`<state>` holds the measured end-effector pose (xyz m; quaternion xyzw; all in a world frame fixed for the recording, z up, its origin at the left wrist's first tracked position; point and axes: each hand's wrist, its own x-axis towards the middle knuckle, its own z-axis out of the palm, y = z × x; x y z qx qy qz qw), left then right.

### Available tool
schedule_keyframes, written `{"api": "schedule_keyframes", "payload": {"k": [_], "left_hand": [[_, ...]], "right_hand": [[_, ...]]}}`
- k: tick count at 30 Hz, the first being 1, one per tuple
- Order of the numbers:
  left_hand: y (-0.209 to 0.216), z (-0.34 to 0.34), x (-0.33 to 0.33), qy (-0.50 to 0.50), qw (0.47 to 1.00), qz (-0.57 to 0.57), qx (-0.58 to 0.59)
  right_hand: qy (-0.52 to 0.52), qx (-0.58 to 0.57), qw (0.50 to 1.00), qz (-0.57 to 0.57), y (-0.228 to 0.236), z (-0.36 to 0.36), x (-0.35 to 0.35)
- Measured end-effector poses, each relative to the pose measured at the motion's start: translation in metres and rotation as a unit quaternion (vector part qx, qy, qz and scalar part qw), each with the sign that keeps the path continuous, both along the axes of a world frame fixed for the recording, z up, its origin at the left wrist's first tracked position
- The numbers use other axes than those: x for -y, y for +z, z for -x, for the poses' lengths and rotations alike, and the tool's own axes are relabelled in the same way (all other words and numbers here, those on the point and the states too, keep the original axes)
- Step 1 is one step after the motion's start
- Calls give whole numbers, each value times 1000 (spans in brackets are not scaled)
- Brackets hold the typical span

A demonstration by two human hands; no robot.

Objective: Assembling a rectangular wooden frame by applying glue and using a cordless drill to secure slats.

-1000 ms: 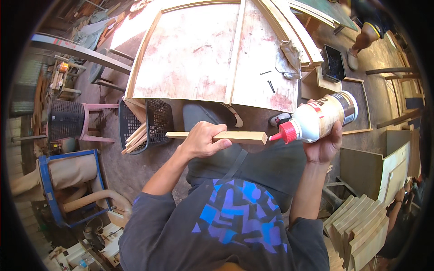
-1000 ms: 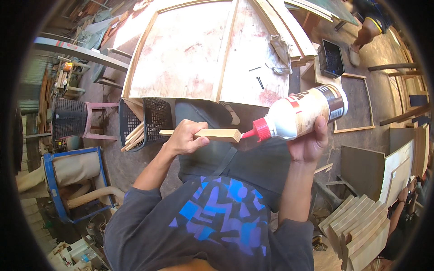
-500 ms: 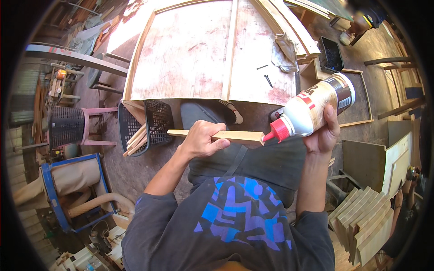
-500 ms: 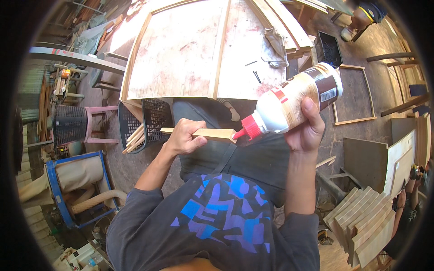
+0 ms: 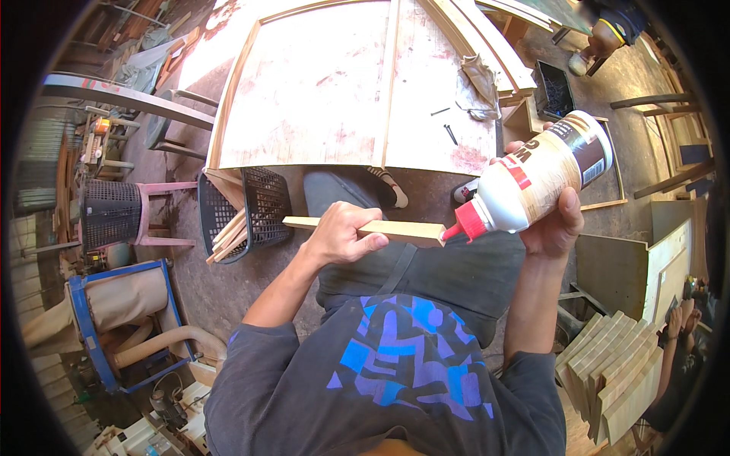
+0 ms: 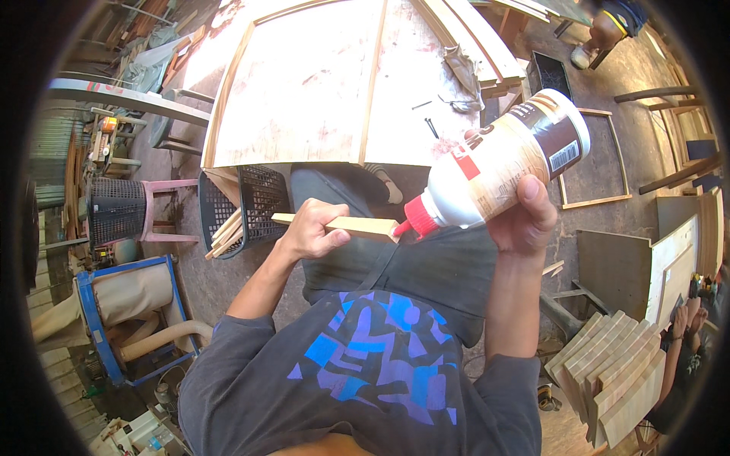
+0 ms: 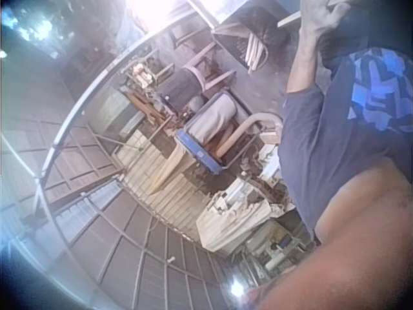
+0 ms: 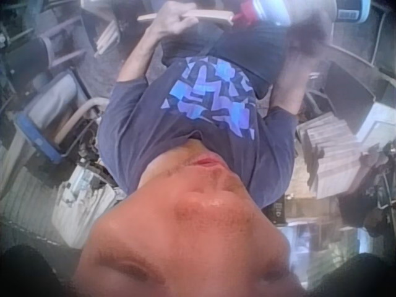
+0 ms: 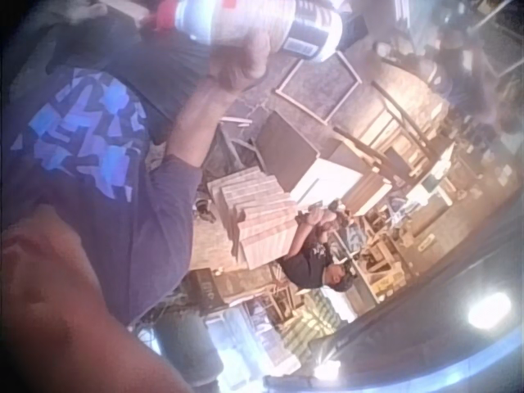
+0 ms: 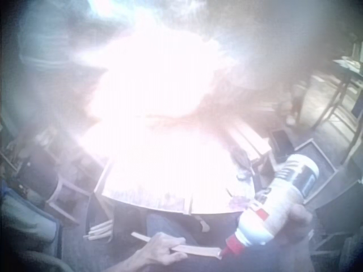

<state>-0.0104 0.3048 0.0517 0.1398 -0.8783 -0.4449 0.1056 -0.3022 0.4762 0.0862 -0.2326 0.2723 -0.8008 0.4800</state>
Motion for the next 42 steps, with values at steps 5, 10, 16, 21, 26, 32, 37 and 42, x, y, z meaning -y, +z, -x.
{"api": "schedule_keyframes", "payload": {"k": [5,10,16,21,26,32,37,42], "left_hand": [[-2,-1,0,-16,1000,-11,-12],[-4,-4,0,-18,1000,-10,-7],[-2,-4,0,-17,1000,-9,-3],[-3,-3,0,-16,1000,-10,-7],[-5,-4,2,-17,1000,7,3],[-6,-1,1,-20,1000,-8,3],[-6,1,0,-18,1000,-14,0],[-7,0,1,-22,1000,-3,-1]], "right_hand": [[-7,-2,1000,-2,1,2,1],[-17,24,1000,-9,-4,-1,2],[-27,39,999,-21,-14,1,2],[-40,58,997,-32,-21,-1,5],[-41,18,998,-36,-5,-5,2],[-15,-114,993,-19,30,-3,-2],[-11,-121,993,9,37,-3,-1],[-11,-116,993,5,22,2,-2]]}}
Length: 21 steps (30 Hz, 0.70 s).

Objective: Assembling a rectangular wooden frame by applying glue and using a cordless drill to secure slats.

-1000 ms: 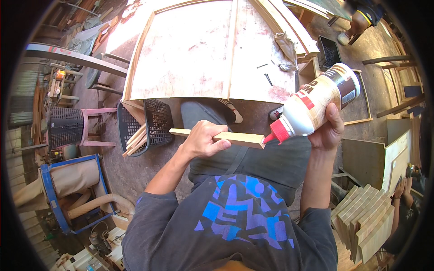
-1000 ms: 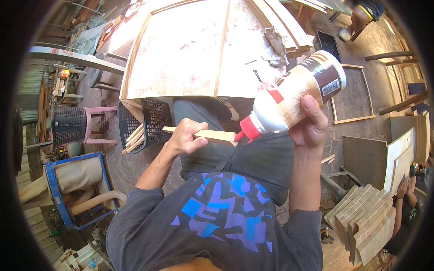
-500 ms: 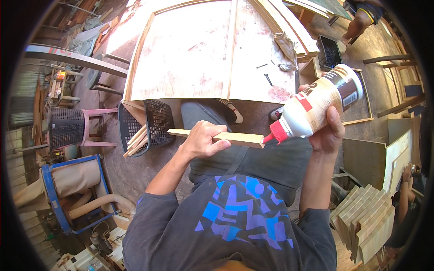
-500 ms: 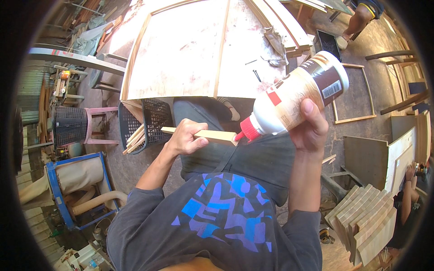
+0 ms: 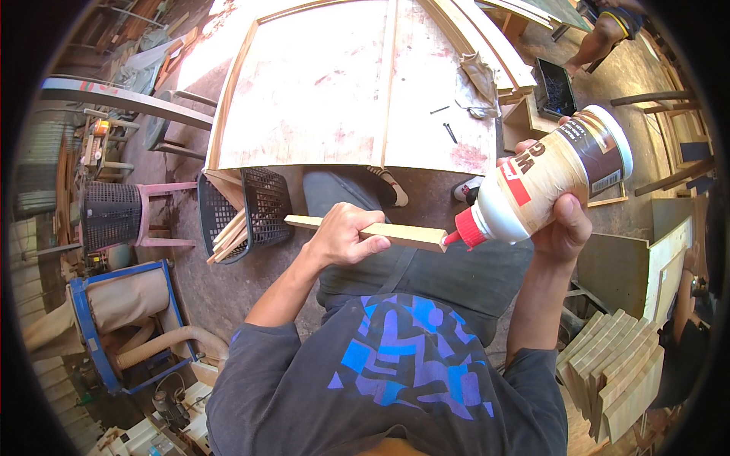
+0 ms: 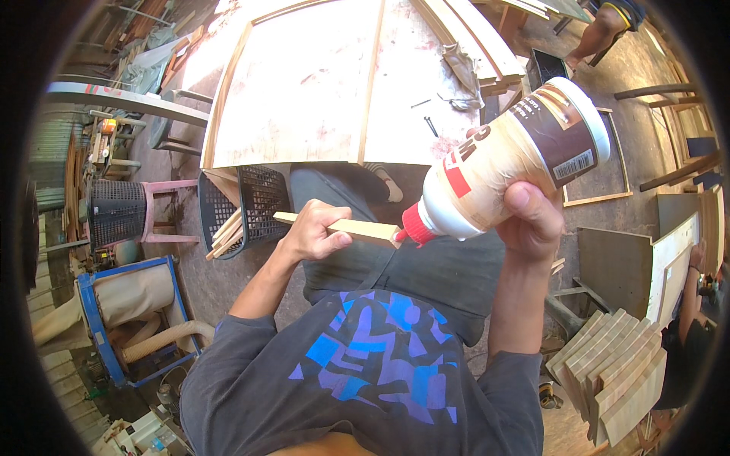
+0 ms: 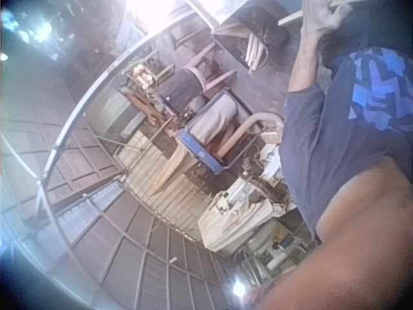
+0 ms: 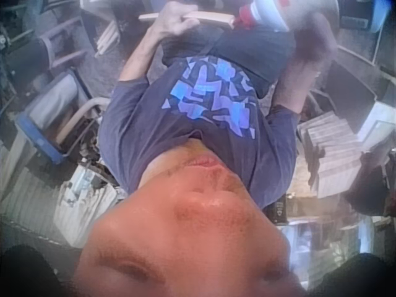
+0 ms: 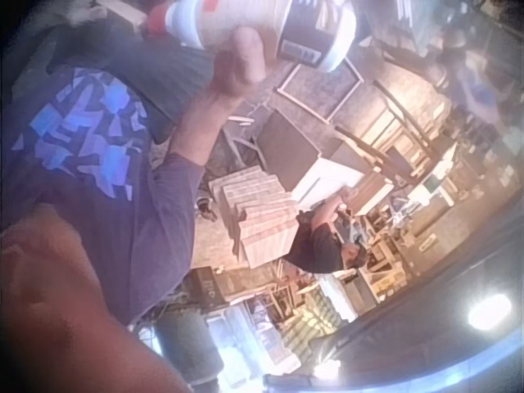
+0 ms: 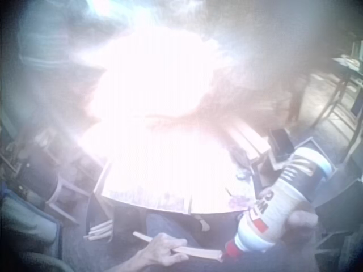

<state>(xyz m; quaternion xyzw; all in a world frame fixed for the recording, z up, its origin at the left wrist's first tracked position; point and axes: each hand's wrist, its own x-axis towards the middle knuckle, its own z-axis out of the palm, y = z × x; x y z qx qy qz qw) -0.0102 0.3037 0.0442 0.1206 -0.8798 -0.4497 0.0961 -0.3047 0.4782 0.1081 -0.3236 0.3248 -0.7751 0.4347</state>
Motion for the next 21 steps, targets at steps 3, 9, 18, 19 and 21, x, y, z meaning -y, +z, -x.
{"api": "schedule_keyframes", "payload": {"k": [3,9,18,19,21], "left_hand": [[-1,-1,0,-2,1000,-1,0],[-1,-3,0,0,1000,7,-10],[-2,-2,0,8,1000,-6,-12],[-2,-2,0,10,1000,-6,-13],[-2,-2,1,13,1000,-5,-14]], "right_hand": [[3,37,999,-14,-14,3,2],[-18,116,993,-32,-31,3,8],[-36,131,990,-45,-26,-4,12],[-41,128,990,-47,-26,-4,13],[-24,148,988,-32,-27,-5,14]]}}
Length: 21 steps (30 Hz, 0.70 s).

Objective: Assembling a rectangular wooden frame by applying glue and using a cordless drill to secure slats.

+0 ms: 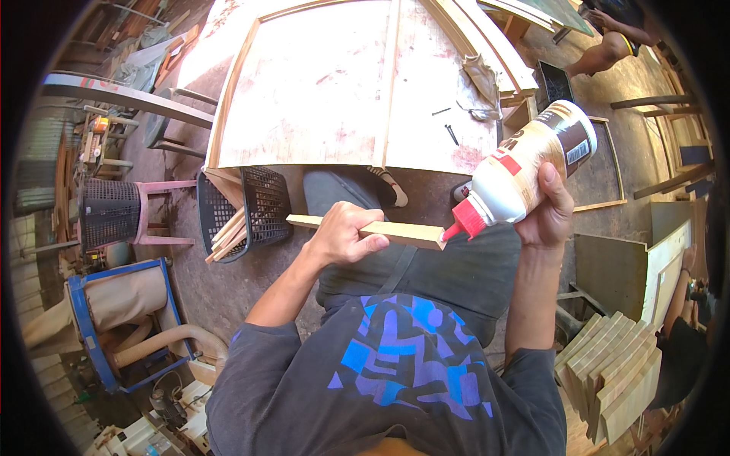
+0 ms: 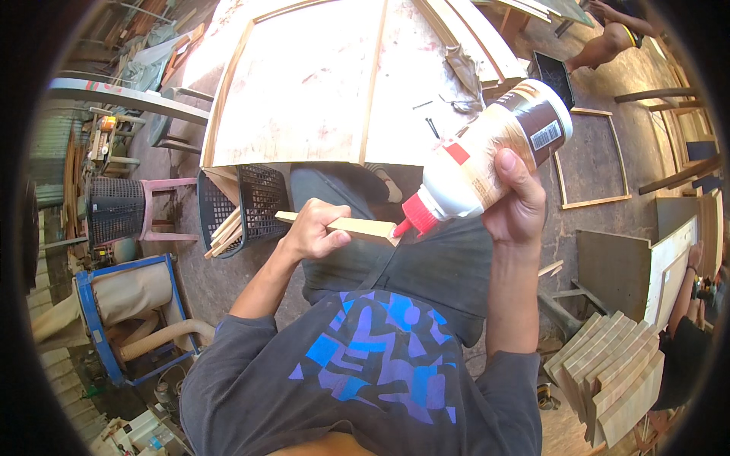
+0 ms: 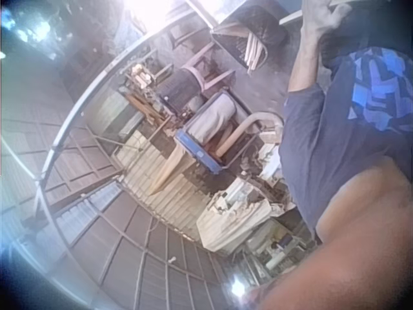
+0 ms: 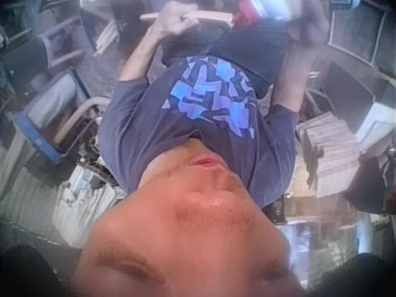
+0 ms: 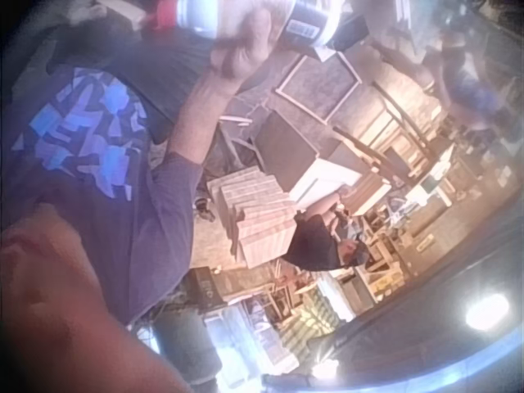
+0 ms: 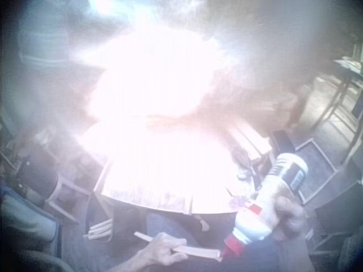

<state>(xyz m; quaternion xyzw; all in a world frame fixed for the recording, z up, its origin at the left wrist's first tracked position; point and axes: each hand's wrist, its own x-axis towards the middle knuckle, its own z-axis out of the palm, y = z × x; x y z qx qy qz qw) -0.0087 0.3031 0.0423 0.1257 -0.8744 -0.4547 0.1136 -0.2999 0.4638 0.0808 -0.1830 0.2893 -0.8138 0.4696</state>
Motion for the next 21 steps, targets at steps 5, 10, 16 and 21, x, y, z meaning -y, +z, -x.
{"api": "schedule_keyframes", "payload": {"k": [5,10,16,21], "left_hand": [[-1,0,0,-1,1000,13,-1],[0,-2,0,-4,1000,7,1],[1,0,0,-5,1000,10,-6],[7,2,0,0,1000,1,-3]], "right_hand": [[-20,22,999,-21,-4,-3,2],[-32,11,999,-21,-4,-3,1],[-9,25,1000,-14,-4,-2,1],[-28,52,998,-23,-8,-3,1]]}}
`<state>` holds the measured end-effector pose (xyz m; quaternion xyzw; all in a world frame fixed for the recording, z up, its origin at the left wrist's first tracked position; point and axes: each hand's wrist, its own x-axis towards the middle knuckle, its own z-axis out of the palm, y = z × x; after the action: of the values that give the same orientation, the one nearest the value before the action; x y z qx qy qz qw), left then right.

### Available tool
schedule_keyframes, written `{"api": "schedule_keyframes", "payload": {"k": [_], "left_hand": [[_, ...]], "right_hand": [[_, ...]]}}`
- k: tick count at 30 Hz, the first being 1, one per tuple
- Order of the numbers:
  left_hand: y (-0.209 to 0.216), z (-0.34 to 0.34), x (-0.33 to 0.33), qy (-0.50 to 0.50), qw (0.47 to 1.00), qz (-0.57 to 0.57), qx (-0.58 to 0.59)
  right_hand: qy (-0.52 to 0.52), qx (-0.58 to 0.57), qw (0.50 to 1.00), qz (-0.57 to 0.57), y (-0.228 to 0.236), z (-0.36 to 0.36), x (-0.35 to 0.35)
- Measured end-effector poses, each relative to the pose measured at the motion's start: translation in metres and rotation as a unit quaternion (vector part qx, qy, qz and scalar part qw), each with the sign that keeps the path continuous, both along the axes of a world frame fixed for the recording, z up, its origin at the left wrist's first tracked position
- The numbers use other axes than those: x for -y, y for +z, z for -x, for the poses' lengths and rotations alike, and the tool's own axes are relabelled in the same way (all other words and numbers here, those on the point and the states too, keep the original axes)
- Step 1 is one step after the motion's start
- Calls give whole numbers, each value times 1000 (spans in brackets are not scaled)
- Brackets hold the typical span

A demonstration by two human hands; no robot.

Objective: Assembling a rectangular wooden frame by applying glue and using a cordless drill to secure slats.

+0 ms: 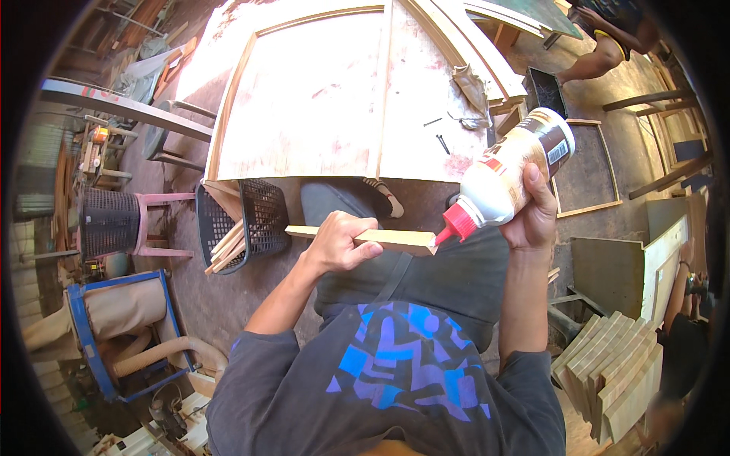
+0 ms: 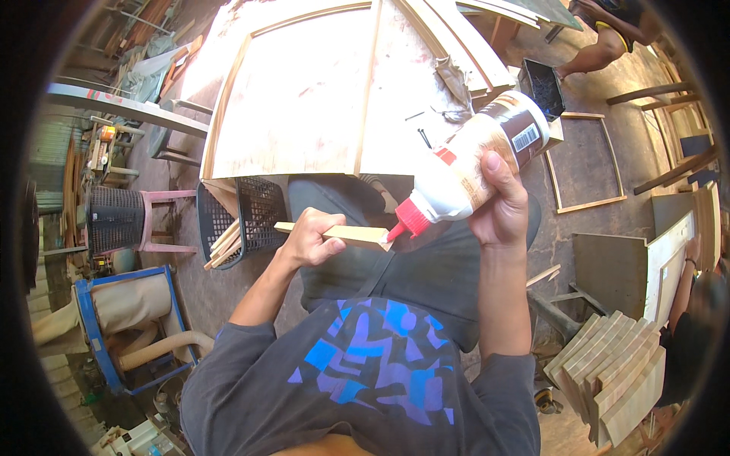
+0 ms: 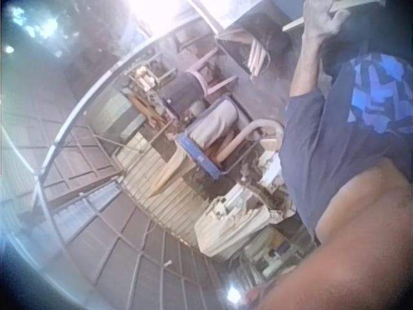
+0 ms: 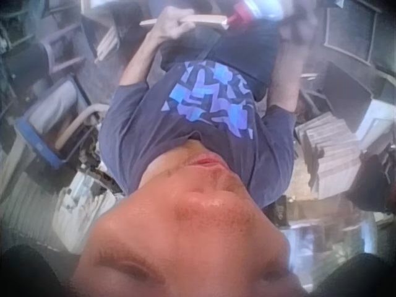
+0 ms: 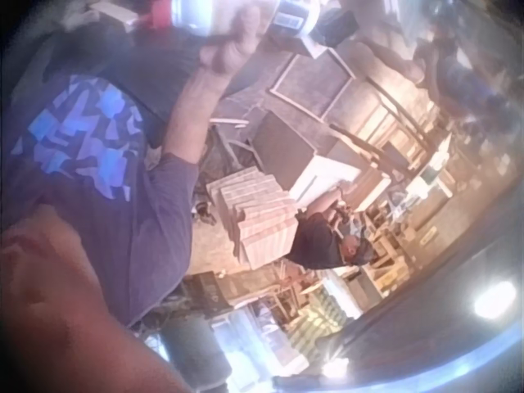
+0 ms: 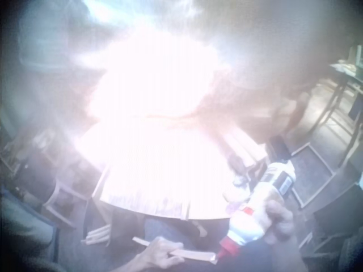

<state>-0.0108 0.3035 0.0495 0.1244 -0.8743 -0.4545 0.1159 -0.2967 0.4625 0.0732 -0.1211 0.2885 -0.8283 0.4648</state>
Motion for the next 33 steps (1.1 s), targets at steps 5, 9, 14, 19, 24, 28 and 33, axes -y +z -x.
{"api": "schedule_keyframes", "payload": {"k": [5,9,14,19,24,28,33], "left_hand": [[2,-2,2,1,999,25,33],[1,-4,3,-1,999,25,40],[5,-6,3,5,999,39,29],[8,-5,-1,14,1000,-19,13],[7,-12,-4,36,999,29,24],[9,-28,-2,100,994,2,40],[12,-43,1,139,988,-8,62]], "right_hand": [[5,9,1000,17,-2,-3,-1],[9,3,1000,14,-1,-4,-4],[4,25,1000,12,-13,-2,-7],[7,84,996,-10,-45,73,10],[69,169,983,20,-83,205,33],[202,183,961,46,-118,258,51],[169,198,965,-36,-142,268,55]]}}
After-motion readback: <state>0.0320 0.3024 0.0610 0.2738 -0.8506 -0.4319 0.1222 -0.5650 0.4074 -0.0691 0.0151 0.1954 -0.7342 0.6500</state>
